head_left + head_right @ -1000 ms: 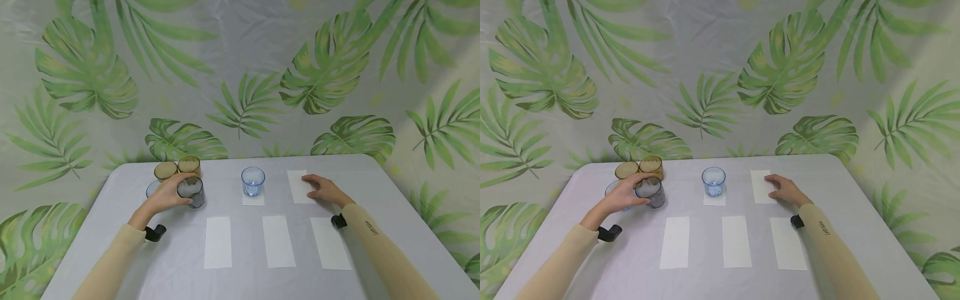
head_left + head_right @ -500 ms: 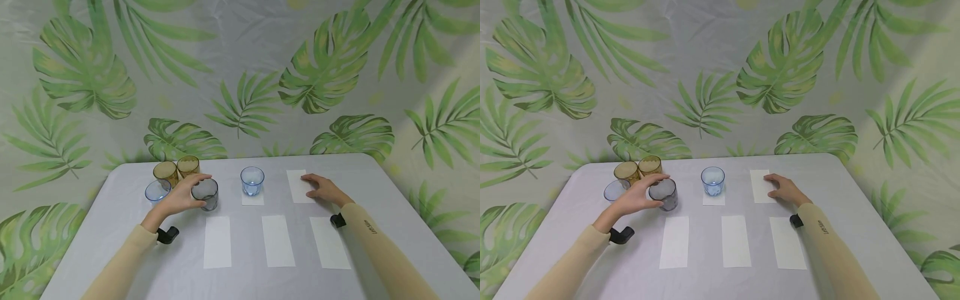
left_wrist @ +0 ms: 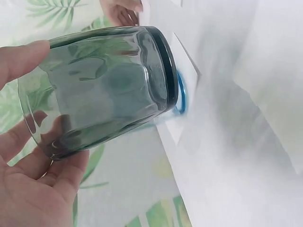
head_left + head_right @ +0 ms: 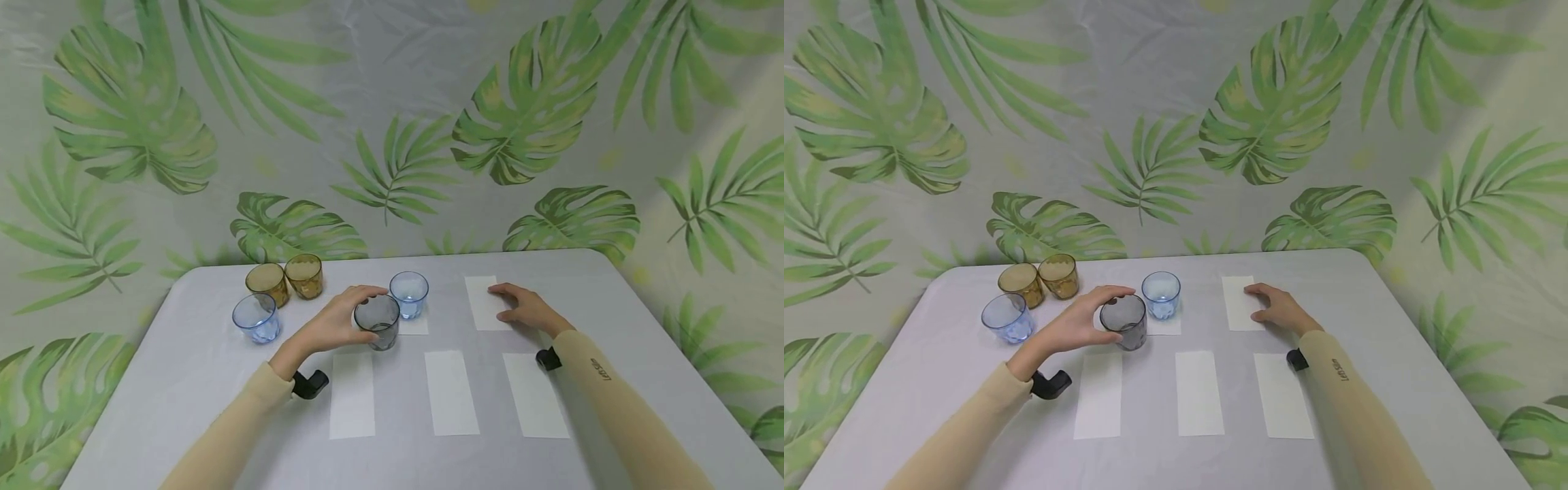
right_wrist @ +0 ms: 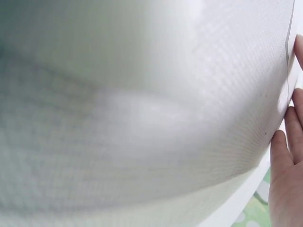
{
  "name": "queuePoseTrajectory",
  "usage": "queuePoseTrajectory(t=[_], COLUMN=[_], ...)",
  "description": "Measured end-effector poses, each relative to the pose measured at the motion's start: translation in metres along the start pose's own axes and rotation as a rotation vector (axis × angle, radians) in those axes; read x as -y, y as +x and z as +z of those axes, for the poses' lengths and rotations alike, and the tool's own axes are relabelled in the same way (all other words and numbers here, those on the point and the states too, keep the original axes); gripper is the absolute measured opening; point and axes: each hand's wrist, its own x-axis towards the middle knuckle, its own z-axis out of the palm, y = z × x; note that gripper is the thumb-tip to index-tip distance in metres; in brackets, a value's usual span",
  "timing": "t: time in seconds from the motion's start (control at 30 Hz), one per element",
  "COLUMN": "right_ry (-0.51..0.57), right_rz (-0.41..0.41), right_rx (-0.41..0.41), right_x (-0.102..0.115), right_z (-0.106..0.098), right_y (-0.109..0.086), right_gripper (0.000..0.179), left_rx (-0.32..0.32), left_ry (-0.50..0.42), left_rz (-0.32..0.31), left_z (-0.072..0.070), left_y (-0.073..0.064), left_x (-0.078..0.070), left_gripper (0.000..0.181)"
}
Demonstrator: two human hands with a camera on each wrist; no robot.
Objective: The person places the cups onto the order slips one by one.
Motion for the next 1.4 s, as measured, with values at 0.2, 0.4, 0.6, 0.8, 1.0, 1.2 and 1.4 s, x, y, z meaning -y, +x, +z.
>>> queuePoseTrajectory(t=[0.2,0.4,0.6,0.8,1.0,1.2,1.4], right_ry=[0.001,0.013,0.008,-0.003,-0.011,-0.024,-0.02], right_rz=[0.014,0.02,0.026,0.051,0.066,0.063,0.074], right_rx=[0.0,-0.002,-0.001,-0.004,-0.008,-0.004,-0.003], right_x=[0.002,0.003,0.003,0.003,0.001,0.001,0.003], right_z=[0.001,-0.001,0.001,0.002,0.0,0.0,0.001], right_y=[0.0,-0.002,-0.001,0.0,0.0,0.0,0.001], right_gripper=[0.06,0.059,0.059,0.059,0.059,0.058,0.06], left_rx=[0.021,0.024,0.031,0.055,0.064,0.065,0.056], left_ry=[-0.019,-0.036,-0.028,-0.019,-0.017,0.002,0.029], left_rz=[0.04,0.079,0.108,0.073,0.052,0.044,0.013], left_z=[0.013,0.029,0.041,0.051,0.063,0.076,0.087], left_y=[0.015,0.031,0.048,0.068,0.088,0.107,0.126], left_x=[-0.009,-0.016,-0.026,-0.033,-0.036,-0.036,-0.035], left_gripper=[0.071,0.072,0.072,0.074,0.075,0.076,0.077])
